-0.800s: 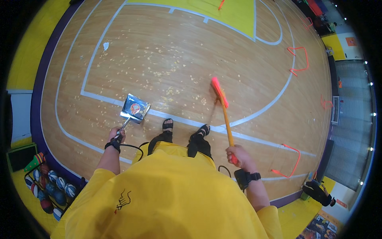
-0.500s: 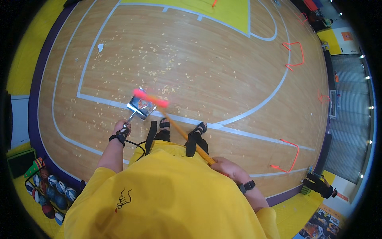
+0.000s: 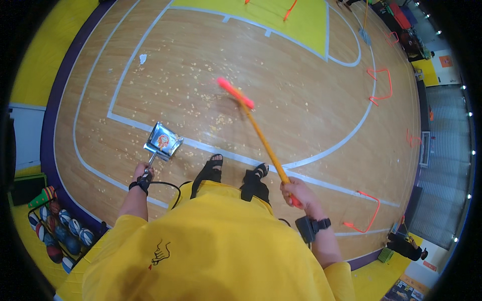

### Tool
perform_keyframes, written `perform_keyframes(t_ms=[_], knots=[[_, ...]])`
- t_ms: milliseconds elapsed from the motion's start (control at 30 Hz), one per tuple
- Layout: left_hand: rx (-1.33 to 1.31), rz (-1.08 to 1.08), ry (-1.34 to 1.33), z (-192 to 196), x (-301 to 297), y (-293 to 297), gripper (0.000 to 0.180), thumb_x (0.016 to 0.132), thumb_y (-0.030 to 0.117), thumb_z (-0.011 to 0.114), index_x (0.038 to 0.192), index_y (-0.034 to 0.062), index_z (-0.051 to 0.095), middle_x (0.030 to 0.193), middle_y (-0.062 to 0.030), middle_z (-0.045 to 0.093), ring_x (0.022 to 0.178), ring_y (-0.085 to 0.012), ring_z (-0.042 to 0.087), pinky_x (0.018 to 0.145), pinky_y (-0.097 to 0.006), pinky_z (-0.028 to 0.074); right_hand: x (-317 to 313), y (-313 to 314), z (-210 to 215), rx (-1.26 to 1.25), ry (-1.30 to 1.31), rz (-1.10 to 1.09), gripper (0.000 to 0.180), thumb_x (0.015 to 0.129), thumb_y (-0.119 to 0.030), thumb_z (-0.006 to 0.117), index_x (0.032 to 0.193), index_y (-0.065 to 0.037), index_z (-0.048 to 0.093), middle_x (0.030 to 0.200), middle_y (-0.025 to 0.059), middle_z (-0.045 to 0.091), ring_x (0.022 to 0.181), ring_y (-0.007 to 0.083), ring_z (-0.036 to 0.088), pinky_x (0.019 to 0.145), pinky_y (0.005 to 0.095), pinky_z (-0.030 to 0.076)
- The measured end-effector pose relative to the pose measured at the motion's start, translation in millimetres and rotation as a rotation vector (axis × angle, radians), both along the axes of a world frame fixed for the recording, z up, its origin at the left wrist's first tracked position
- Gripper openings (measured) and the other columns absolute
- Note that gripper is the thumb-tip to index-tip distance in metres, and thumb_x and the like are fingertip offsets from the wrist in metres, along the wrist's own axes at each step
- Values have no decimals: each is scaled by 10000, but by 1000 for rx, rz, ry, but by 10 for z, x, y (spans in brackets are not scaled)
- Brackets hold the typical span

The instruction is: The person sweeps debris from an indoor court floor into a long-handled dustpan using a broom.

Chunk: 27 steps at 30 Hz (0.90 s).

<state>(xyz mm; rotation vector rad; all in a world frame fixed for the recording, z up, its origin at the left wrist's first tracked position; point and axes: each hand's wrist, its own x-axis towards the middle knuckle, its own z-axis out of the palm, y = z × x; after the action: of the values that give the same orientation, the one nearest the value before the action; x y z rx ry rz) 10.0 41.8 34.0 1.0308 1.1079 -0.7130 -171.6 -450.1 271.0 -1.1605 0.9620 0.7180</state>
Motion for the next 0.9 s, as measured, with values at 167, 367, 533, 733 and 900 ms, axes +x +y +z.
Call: perform_keyframes(t_ms=[167, 367, 533, 733, 900], knots=[[-58, -10, 73, 21, -80, 28, 106, 764, 145, 367, 732, 54, 411, 527, -52, 429, 387, -132, 408, 318, -239, 325, 204, -46, -270, -197, 56, 95, 138, 708, -101, 513, 743, -18, 408, 553, 25, 428, 397, 98, 427, 335, 207, 348], [-144, 113, 98, -204, -181, -2, 151, 744, 172, 398, 659, 47, 393, 470, -36, 406, 370, -130, 409, 332, -239, 365, 233, 368, 84, -195, 204, 577, 166, 701, -146, 514, 789, -17, 459, 576, 31, 476, 398, 91, 440, 327, 215, 337], [-208, 74, 63, -50, -76, -200, 63, 746, 118, 398, 761, 56, 395, 519, -33, 405, 395, -118, 412, 333, -229, 339, 306, 524, 326, 105, 148, 549, 257, 713, -141, 530, 902, 32, 544, 683, 16, 548, 503, 72, 488, 438, 196, 381], [-208, 153, 80, -122, -25, -39, 101, 768, 155, 404, 728, 62, 403, 503, -18, 403, 368, -118, 392, 331, -236, 335, 442, 406, 231, 68, 100, 536, 189, 709, -155, 542, 836, -16, 538, 534, -10, 478, 386, 51, 408, 347, 187, 310], [-226, 189, 64, -146, 20, 60, 128, 766, 156, 402, 683, 59, 399, 512, -36, 406, 377, -117, 395, 326, -225, 334, 804, 20, 71, -133, 12, 336, 161, 672, -124, 557, 787, -22, 509, 514, -10, 442, 357, 63, 394, 324, 187, 311]])
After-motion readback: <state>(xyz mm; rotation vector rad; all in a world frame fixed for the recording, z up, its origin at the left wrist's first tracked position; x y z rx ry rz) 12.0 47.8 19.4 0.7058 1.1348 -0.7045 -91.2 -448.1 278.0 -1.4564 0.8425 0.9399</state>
